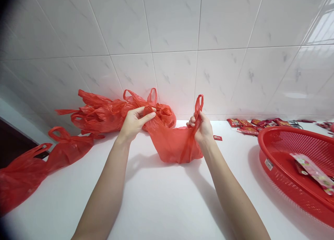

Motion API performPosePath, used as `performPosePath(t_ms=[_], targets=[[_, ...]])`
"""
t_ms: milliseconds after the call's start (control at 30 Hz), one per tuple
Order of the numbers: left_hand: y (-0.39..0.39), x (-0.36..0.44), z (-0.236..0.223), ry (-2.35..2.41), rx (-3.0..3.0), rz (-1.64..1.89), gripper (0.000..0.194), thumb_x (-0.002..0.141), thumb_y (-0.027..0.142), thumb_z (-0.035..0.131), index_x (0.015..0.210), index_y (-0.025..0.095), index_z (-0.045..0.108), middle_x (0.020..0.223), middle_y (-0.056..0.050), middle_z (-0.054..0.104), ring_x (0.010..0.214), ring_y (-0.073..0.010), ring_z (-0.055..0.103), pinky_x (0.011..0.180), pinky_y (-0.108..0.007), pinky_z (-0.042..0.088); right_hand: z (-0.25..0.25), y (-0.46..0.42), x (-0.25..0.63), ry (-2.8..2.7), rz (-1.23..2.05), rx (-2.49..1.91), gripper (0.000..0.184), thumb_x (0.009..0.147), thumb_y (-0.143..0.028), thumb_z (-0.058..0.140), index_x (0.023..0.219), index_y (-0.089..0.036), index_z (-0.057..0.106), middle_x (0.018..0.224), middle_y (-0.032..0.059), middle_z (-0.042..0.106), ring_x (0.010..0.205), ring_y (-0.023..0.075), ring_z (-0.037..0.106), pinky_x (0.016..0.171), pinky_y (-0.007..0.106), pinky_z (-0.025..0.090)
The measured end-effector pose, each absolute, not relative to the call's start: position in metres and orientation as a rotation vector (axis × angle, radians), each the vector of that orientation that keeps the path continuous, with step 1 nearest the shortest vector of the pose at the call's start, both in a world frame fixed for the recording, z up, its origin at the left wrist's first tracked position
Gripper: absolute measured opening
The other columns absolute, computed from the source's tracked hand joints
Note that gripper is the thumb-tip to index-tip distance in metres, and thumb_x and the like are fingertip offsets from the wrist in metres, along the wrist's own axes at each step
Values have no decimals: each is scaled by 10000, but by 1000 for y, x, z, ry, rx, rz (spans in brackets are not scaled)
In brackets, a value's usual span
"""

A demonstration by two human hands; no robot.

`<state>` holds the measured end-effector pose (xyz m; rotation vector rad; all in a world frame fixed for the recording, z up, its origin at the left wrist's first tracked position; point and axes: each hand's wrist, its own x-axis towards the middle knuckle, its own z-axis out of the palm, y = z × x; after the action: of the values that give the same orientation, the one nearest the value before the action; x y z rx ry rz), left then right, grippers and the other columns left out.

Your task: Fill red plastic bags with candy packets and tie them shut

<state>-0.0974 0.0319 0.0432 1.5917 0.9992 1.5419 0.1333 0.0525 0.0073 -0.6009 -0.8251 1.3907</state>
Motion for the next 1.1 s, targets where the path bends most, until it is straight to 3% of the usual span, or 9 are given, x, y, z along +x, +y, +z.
performPosePath(t_ms=[300, 467, 633, 767, 933, 1033, 1100], targets=[[21, -103, 52, 861, 1430, 1554, 281, 634, 423, 872, 726, 188, 749, 685, -4, 681, 614, -129, 624, 559, -224, 487, 18, 40, 124, -717, 1369, -700, 400, 837, -410, 710, 621, -218, 433, 469, -83, 384, 404, 67, 324, 483, 217, 438], [11, -94, 57, 798, 1545, 1516, 272, 621, 425, 890, 734, 207, 773, 759, -26, 722, 717, -159, 657, 658, -262, 529, 18, 24, 113, -1101, 1026, -875, 319, 840, -360, 674, 656, -223, 452, 476, -77, 391, 426, 82, 328, 417, 216, 287], [0, -73, 56, 640, 1836, 1394, 186, 719, 390, 852, 742, 217, 785, 814, -40, 714, 794, -167, 658, 724, -295, 545, 25, 9, 104, -1483, 883, -977, 220, 893, -322, 584, 717, -202, 529, 545, -61, 420, 485, 92, 370, 449, 232, 270], [1, -62, 47, 653, 1954, 1439, 170, 789, 376, 798, 819, 209, 784, 981, -71, 712, 921, -188, 665, 739, -290, 545, 29, 0, 103, -1734, 946, -876, 165, 913, -303, 535, 814, -188, 600, 581, -65, 380, 521, 91, 327, 465, 229, 258], [7, -60, 41, 967, 2123, 1495, 220, 847, 370, 735, 990, 203, 745, 994, -53, 710, 905, -167, 643, 779, -274, 513, 31, -4, 109, -1852, 1182, -776, 175, 866, -188, 500, 691, -197, 484, 568, -64, 396, 527, 89, 342, 485, 230, 273], [8, -61, 41, 1108, 2090, 1426, 363, 843, 435, 726, 1125, 211, 685, 973, -25, 689, 761, -127, 608, 733, -259, 499, 34, -5, 114, -1899, 1222, -760, 68, 854, -213, 556, 794, -193, 582, 620, -52, 469, 571, 105, 406, 516, 239, 315], [7, -61, 40, 1183, 2050, 1387, 391, 838, 474, 717, 1127, 217, 658, 891, 10, 645, 601, -84, 505, 642, -245, 464, 35, -5, 115, -1936, 1184, -757, 55, 823, -220, 606, 866, -189, 622, 682, -40, 506, 619, 118, 437, 557, 252, 350]])
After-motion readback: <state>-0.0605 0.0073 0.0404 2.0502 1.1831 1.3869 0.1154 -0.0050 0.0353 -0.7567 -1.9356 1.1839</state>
